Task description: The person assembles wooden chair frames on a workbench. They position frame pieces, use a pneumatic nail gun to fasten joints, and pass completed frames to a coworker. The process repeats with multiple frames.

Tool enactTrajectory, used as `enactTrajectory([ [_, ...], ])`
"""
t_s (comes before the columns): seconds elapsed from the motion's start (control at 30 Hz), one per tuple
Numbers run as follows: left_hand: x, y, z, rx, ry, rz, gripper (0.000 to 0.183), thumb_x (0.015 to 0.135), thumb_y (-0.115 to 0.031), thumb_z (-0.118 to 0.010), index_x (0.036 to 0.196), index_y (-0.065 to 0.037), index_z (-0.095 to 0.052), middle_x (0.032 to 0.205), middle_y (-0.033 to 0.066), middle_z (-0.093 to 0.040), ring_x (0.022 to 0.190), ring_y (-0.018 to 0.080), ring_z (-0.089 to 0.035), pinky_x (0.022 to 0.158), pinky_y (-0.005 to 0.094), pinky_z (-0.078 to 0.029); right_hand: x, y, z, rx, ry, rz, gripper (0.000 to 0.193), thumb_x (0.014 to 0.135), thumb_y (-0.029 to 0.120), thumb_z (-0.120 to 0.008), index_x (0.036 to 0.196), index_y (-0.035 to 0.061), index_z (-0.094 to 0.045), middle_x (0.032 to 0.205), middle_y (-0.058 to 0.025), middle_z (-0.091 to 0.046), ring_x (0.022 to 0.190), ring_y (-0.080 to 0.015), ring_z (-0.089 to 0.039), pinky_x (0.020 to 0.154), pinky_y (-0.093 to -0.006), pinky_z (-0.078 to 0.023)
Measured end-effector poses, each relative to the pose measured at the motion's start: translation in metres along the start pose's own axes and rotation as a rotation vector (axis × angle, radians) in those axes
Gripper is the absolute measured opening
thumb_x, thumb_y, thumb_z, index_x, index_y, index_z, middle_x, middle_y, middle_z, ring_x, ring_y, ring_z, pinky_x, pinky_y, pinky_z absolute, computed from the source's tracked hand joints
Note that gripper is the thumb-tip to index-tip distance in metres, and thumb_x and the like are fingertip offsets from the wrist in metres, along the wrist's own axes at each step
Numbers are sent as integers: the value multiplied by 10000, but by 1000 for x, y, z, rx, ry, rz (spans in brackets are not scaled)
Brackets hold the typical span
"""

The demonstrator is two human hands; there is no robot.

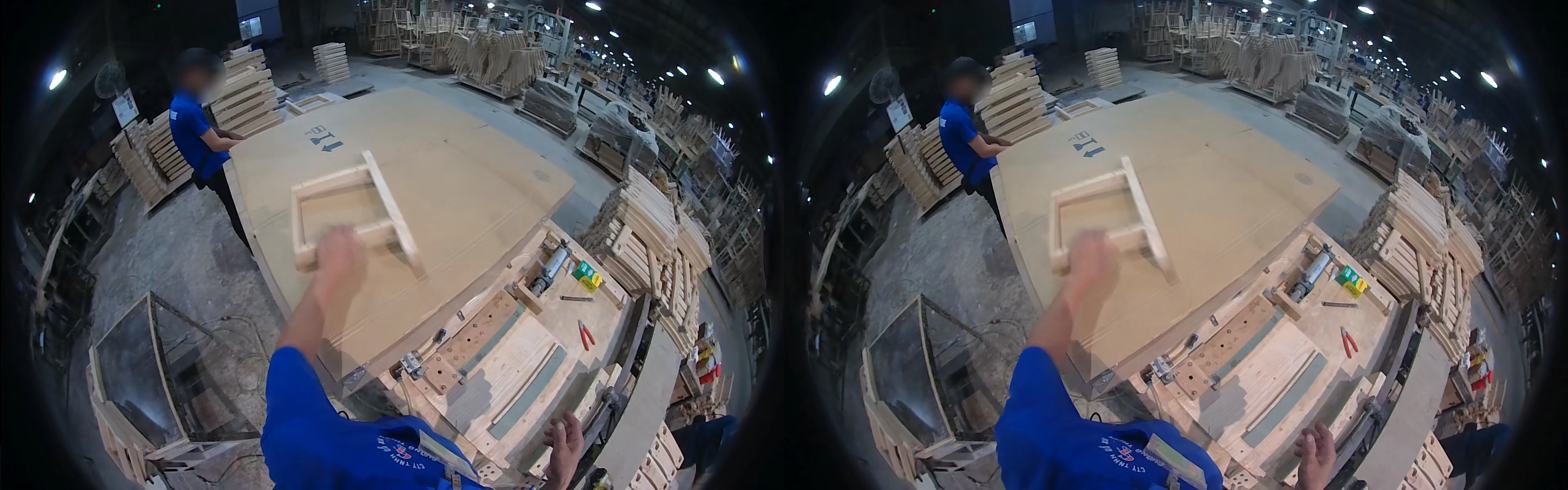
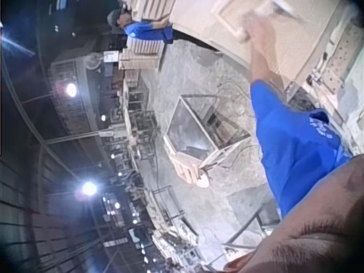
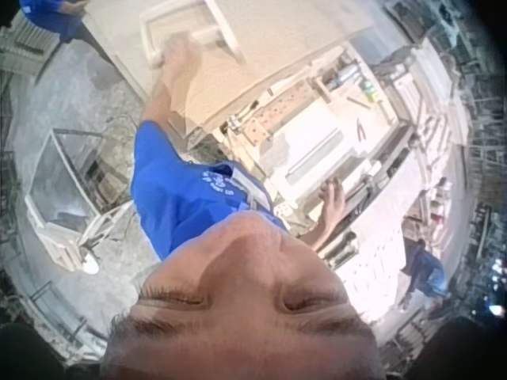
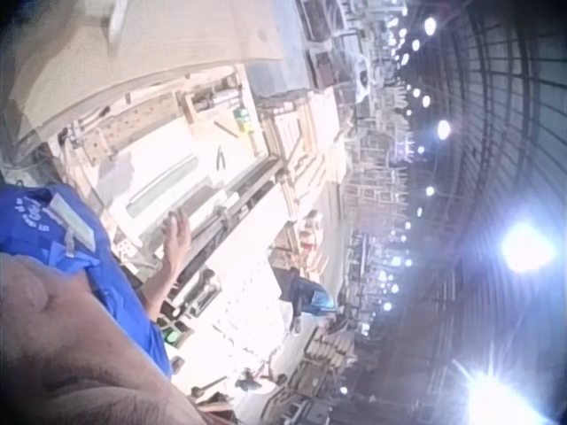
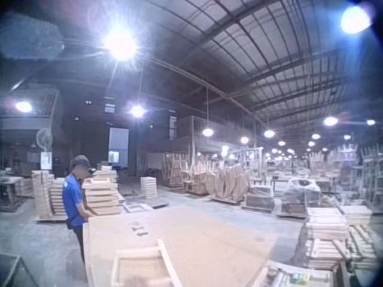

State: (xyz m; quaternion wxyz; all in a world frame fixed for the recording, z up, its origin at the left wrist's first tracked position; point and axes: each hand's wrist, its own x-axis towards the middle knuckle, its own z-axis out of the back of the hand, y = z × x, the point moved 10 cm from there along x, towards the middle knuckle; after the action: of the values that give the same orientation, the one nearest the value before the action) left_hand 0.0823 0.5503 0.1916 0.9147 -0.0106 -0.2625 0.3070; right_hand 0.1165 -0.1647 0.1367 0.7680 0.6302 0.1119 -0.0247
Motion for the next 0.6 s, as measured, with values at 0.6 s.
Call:
enactTrajectory([
  [0.6,-60,-113,19,-557,-89,-145,313,940,-249,-753,1168,-35,-736,1139,202,-746,1100,406,-682,998,521,-511,-66,-20,-44,-144,51,35,552,1023,285,-727,1428,-58,-576,1068,-87,-713,887,-160,-679,777,-314,-556],
])
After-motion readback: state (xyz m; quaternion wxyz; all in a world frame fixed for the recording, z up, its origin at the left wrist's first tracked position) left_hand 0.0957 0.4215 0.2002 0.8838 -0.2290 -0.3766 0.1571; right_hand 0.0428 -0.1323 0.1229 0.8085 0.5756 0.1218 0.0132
